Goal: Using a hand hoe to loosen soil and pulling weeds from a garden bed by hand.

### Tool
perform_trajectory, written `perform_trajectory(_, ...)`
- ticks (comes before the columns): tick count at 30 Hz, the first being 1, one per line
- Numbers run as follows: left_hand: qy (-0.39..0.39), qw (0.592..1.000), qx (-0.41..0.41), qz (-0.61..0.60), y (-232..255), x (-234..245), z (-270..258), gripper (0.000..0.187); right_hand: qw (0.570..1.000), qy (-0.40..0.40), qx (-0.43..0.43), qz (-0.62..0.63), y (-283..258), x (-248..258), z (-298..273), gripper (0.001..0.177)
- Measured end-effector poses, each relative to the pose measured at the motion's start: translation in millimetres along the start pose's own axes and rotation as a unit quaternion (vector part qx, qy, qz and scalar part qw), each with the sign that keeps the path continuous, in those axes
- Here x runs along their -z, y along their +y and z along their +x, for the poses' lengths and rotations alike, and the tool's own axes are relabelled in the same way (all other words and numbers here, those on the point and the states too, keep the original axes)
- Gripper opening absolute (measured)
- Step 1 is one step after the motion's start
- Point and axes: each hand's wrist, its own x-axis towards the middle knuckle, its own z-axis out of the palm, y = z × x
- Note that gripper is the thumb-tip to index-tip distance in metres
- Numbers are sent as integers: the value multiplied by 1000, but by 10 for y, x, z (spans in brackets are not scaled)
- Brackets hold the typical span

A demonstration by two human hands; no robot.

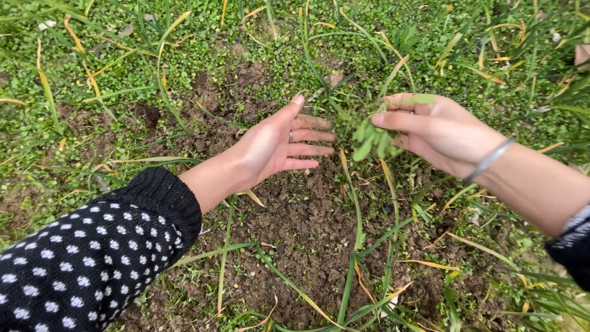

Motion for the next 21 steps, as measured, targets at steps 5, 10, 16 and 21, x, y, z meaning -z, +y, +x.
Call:
perform_trajectory(5, -35, 999, 31, -16, 110, -347, 39, 77, 997, -51, 39, -29, 370, 750, -59, 34)
perform_trajectory(10, -152, 986, 66, 3, -68, -976, 324, 82, 997, 43, -36, -50, 671, 1105, -439, 31)
perform_trajectory(16, -239, 949, 168, 115, -417, -2029, 583, 74, 996, 71, -57, 12, 1161, 1662, -977, 20)
perform_trajectory(21, -337, 912, 199, 126, -838, -2590, 667, 65, 968, -51, -107, -220, 1898, 2354, -1436, 53)
